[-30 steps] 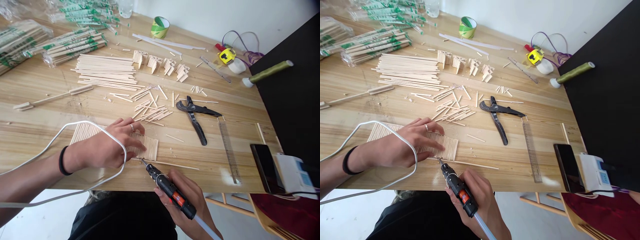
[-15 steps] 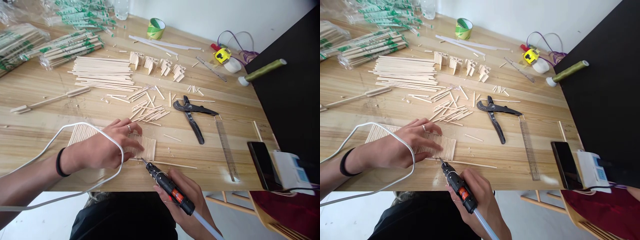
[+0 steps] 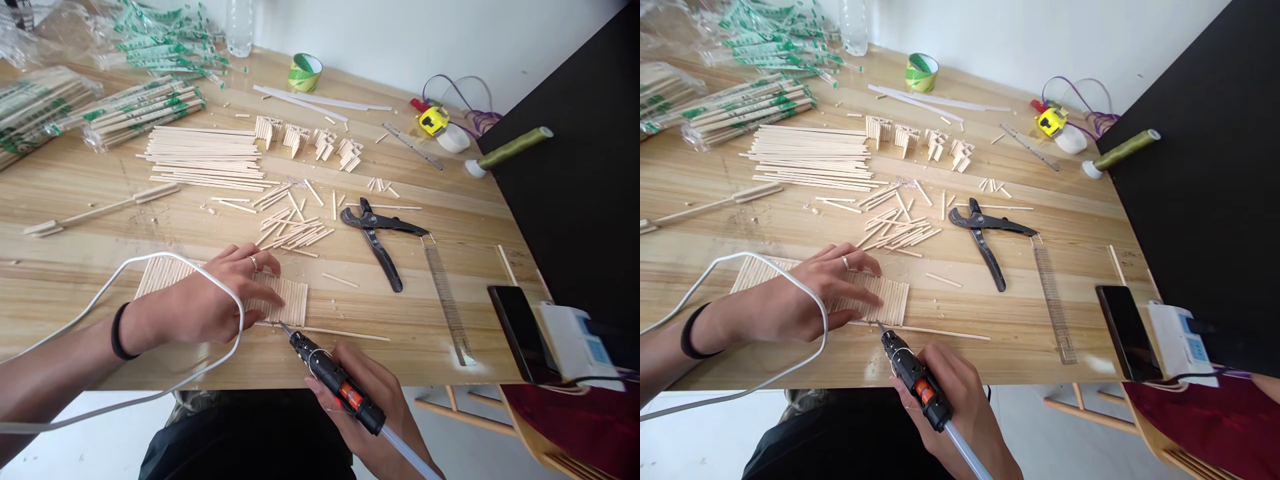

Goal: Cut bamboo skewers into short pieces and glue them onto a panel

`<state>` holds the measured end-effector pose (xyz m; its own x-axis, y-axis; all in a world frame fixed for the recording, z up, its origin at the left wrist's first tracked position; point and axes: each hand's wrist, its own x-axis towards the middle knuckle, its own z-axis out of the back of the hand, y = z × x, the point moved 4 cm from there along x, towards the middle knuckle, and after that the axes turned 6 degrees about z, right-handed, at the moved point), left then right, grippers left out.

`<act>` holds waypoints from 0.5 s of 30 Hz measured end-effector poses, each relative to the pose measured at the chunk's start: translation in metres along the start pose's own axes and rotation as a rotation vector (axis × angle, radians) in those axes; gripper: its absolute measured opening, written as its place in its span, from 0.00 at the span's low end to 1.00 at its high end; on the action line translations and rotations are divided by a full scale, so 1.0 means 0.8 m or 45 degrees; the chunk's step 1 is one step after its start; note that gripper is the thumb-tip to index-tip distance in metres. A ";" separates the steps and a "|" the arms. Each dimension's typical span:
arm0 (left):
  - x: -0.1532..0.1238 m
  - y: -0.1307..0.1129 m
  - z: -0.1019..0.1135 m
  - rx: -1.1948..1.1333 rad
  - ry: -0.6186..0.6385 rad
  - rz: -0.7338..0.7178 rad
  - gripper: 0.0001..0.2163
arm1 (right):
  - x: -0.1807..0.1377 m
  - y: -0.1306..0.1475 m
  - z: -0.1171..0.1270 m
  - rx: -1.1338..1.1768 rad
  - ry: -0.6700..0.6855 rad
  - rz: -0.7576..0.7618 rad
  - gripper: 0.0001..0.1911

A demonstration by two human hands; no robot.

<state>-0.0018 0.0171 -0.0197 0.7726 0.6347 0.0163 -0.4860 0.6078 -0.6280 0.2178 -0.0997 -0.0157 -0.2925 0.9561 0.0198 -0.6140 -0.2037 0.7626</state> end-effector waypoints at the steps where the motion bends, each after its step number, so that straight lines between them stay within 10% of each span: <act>1: 0.000 0.001 0.000 -0.008 -0.003 0.000 0.10 | -0.001 -0.001 0.001 -0.003 0.006 -0.006 0.14; 15: 0.000 0.003 -0.003 -0.047 0.041 0.031 0.12 | -0.013 -0.036 0.021 0.238 0.037 -0.162 0.15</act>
<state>-0.0022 0.0175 -0.0228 0.7739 0.6328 -0.0239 -0.4898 0.5742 -0.6561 0.2506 -0.1004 -0.0269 -0.2438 0.9646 -0.1007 -0.5014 -0.0365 0.8645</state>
